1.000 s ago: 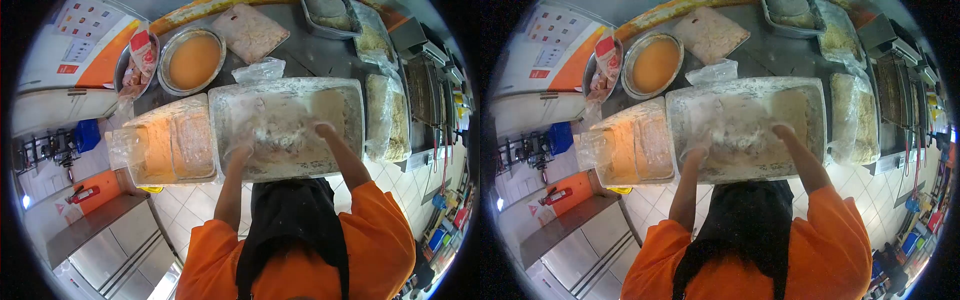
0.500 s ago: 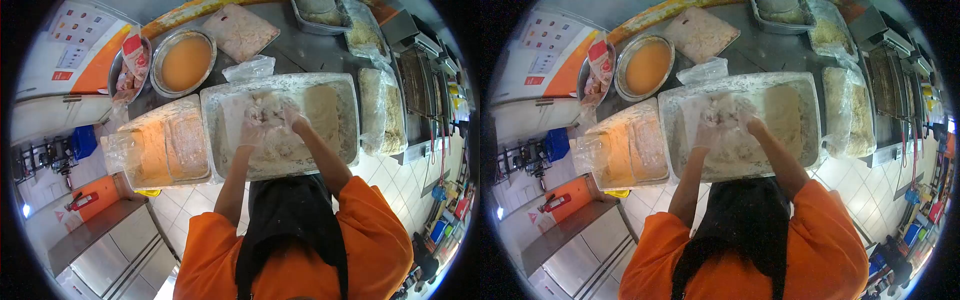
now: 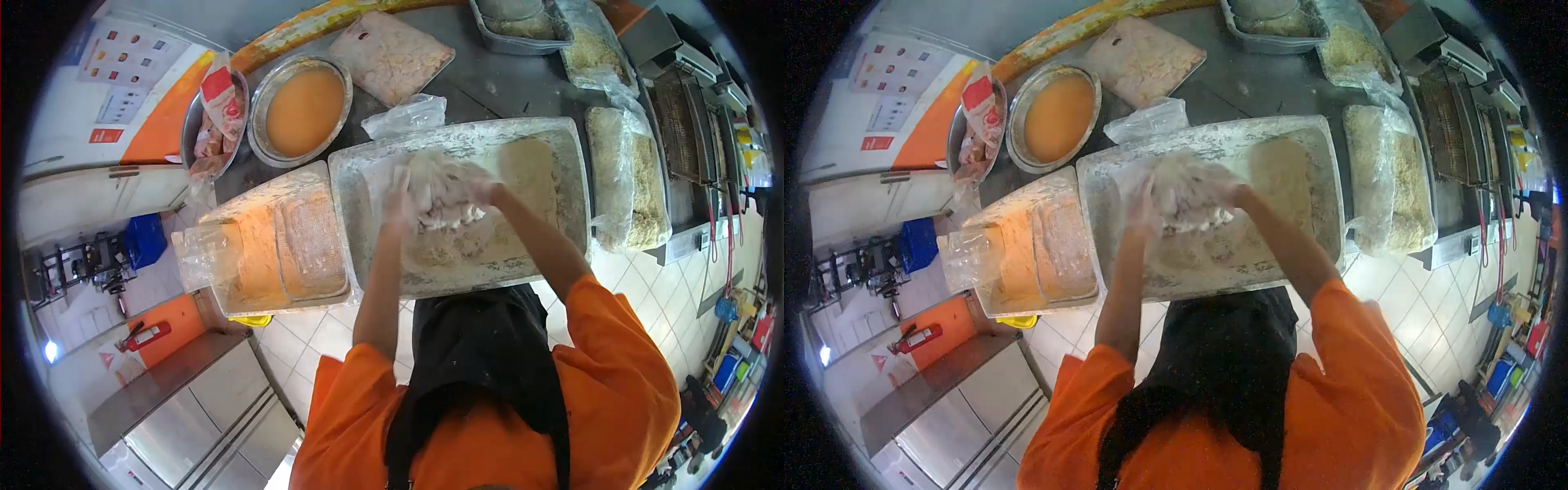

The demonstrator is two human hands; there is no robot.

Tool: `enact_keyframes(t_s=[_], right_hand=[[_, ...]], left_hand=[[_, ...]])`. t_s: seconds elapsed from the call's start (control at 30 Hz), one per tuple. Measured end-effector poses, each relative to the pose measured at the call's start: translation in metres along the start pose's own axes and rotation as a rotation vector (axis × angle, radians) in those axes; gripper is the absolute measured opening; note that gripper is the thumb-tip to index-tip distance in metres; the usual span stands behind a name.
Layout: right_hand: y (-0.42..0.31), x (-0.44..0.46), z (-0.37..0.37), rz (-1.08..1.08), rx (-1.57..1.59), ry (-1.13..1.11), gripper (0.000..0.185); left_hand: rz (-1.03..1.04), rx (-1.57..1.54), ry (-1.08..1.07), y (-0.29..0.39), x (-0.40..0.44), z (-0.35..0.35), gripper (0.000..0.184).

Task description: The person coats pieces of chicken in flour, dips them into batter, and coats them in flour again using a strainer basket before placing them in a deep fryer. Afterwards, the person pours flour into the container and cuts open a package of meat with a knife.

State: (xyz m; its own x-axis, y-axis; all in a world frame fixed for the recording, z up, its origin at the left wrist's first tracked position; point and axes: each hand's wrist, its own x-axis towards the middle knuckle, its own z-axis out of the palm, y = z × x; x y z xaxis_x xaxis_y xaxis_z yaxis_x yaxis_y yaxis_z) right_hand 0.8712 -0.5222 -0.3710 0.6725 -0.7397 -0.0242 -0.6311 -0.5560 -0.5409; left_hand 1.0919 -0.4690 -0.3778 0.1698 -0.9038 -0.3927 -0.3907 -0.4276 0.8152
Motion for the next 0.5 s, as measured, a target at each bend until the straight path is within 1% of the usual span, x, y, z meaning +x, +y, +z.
enact_keyframes(t_s=[0.07, 0.13, 0.17, 0.2, 0.23, 0.27, 0.3, 0.33, 0.37, 0.4, 0.43, 0.47, 0.5], right_hand=[[0.012, -0.026, -0.033, 0.631, 1.386, -0.180, 0.040], [0.036, -0.058, -0.021, 0.845, 0.977, -0.246, 0.039], [0.035, -0.064, -0.010, 0.857, 0.799, -0.353, 0.041], [0.027, -0.066, 0.009, 0.698, 0.632, -0.428, 0.042], [0.017, -0.065, 0.027, 0.466, 0.456, -0.435, 0.044], [0.004, -0.059, 0.040, 0.299, 0.347, -0.402, 0.046], [-0.012, -0.049, 0.042, 0.199, 0.267, -0.405, 0.047], [-0.027, -0.039, 0.032, 0.144, 0.221, -0.436, 0.049], [-0.051, -0.025, -0.003, 0.123, 0.192, -0.507, 0.054], [-0.060, -0.018, -0.019, 0.103, 0.163, -0.576, 0.059], [-0.039, -0.020, 0.004, 0.190, 0.459, -0.442, 0.060], [-0.006, -0.029, 0.044, 0.280, 0.751, -0.299, 0.060], [0.000, -0.032, 0.051, 0.318, 0.756, -0.208, 0.058]], left_hand=[[-0.050, 0.029, -0.075, 0.016, -0.034, -0.025, 0.059], [-0.060, 0.182, -0.098, 0.007, -0.052, -0.029, 0.059], [-0.067, 0.256, -0.115, -0.009, -0.047, -0.017, 0.059], [-0.072, 0.330, -0.133, -0.024, -0.042, -0.005, 0.059], [-0.072, 0.328, -0.152, -0.025, -0.038, 0.019, 0.058], [-0.104, 0.297, -0.214, -0.033, -0.035, 0.034, 0.058], [-0.138, 0.267, -0.275, -0.040, -0.032, 0.049, 0.057], [-0.203, 0.207, -0.368, -0.053, -0.028, 0.057, 0.058], [-0.290, 0.017, -0.351, -0.051, -0.031, 0.057, 0.055], [-0.375, -0.171, -0.320, -0.037, -0.036, 0.053, 0.053], [-0.469, -0.494, -0.169, -0.022, -0.042, 0.051, 0.050], [-0.560, -0.814, -0.013, 0.002, -0.052, 0.046, 0.046], [-0.475, -0.609, -0.074, 0.019, -0.058, 0.042, 0.045]])
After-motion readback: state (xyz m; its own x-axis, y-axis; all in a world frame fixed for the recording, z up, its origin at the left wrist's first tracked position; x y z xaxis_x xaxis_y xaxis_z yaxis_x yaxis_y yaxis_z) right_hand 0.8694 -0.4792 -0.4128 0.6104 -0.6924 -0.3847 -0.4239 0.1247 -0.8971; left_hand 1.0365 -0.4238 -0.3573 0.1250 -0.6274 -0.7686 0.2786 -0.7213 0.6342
